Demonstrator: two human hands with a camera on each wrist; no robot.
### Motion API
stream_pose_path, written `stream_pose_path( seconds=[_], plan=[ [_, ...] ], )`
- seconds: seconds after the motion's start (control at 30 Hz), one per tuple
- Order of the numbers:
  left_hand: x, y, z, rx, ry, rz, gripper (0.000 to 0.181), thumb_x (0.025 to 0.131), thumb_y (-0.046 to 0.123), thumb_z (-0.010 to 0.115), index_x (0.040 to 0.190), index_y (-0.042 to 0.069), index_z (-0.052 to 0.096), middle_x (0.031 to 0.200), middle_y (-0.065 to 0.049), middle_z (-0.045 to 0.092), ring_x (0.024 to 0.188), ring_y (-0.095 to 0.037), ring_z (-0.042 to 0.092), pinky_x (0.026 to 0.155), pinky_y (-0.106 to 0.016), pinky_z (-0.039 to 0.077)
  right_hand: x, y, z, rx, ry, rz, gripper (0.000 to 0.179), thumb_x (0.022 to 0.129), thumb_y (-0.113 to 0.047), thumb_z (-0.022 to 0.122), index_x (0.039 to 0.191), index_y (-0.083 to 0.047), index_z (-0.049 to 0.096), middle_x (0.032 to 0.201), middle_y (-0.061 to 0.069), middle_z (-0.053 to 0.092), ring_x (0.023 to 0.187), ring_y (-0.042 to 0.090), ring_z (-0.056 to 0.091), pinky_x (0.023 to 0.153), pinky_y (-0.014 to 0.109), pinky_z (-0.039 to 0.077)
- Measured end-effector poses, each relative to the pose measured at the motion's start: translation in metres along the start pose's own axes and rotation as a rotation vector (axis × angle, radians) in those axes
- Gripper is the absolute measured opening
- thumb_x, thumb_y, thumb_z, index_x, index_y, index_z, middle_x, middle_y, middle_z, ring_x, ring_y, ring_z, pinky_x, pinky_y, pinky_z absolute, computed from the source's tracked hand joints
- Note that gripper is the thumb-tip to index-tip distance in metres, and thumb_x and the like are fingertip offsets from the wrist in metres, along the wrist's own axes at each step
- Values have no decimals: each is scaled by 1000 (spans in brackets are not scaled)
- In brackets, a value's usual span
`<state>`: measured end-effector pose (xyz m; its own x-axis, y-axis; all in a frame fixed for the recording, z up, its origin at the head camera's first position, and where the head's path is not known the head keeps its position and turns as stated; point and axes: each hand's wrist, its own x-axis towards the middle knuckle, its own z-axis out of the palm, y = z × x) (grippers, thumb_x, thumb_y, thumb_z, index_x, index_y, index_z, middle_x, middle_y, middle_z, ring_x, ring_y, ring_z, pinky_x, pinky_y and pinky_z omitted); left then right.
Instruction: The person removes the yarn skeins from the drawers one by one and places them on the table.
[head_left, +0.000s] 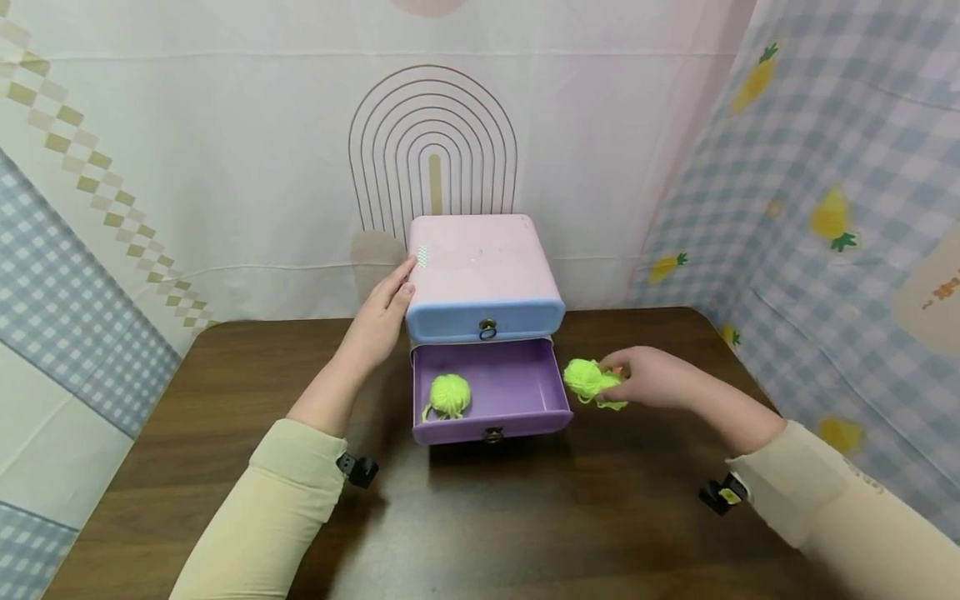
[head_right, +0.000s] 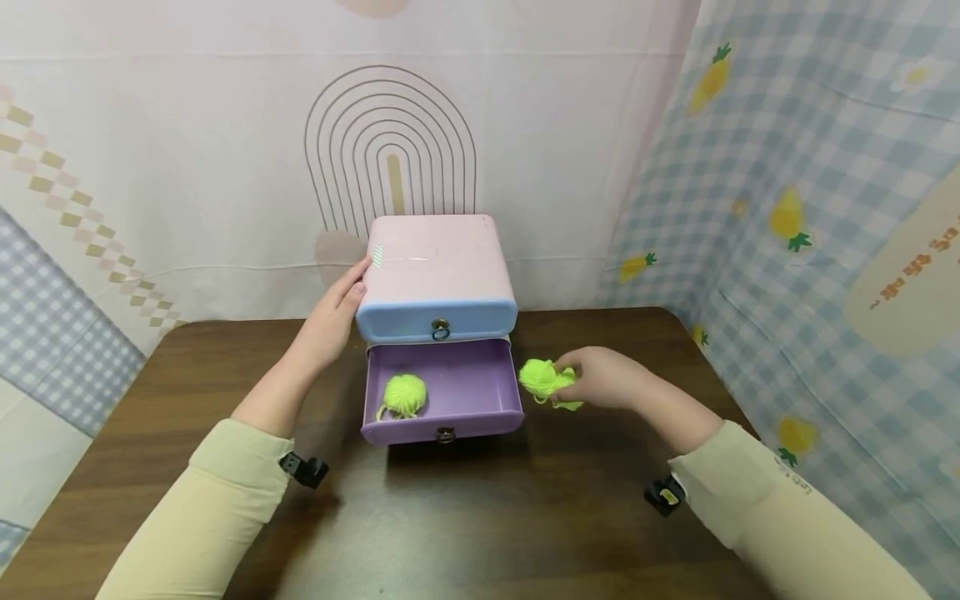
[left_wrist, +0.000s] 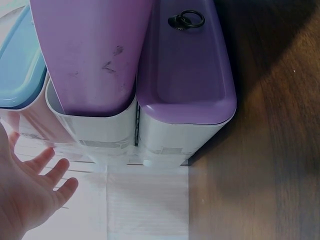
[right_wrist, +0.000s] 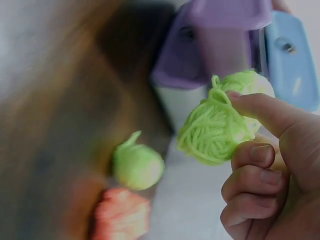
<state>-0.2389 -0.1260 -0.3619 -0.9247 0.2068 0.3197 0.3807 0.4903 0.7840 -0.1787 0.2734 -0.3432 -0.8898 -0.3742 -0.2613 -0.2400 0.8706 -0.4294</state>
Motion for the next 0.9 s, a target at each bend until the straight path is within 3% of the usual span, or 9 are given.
stream_pose_path(
  seconds=[0.13,0.23,0.33,0.4,0.57,0.7,0.9],
  plan=[
    [0,1,0,1,-1,-10,52,107,45,34,156,32,31,161,-7,27,147,-27,23,118,-51,19,2,24,13,-22,-9,-5,50,84,-33,78,119,0,67,117,19,65,77,15,53,69,34,46],
    [0,3,0,4,0,-18,52,107,46,33,156,32,31,161,-7,27,147,-27,23,118,-51,20,4,39,22,-33,-12,-25,45,83,-27,80,116,1,68,114,18,66,76,15,51,67,33,44],
    [-1,3,0,7,0,-21,52,107,46,33,157,32,31,161,-7,27,147,-27,23,118,-52,20,9,49,30,-60,-24,-47,41,81,-20,80,113,2,69,98,8,65,70,14,48,65,33,42],
    [-1,3,0,5,1,-21,52,107,46,33,157,32,31,161,-7,27,147,-27,23,118,-51,20,12,55,34,-101,-30,-54,40,80,-17,80,113,1,69,99,8,67,71,13,49,68,33,45],
    [-2,2,1,-4,0,-20,52,107,46,33,157,31,31,161,-8,27,147,-29,24,118,-52,20,18,59,40,-193,-51,-13,43,79,-19,81,117,-2,70,116,12,69,86,14,59,80,41,52],
    [-2,1,2,-3,-3,-19,52,107,46,33,156,31,32,161,-8,28,147,-28,24,118,-52,20,20,59,41,-218,-56,25,42,80,-19,80,118,-3,70,116,11,69,92,19,62,83,45,52],
    [-2,2,0,9,-2,-24,52,107,47,33,156,32,31,161,-7,28,147,-28,24,118,-52,20,20,56,36,-201,-52,60,42,82,-19,79,120,-4,69,114,11,68,79,16,56,73,40,50]
  ],
)
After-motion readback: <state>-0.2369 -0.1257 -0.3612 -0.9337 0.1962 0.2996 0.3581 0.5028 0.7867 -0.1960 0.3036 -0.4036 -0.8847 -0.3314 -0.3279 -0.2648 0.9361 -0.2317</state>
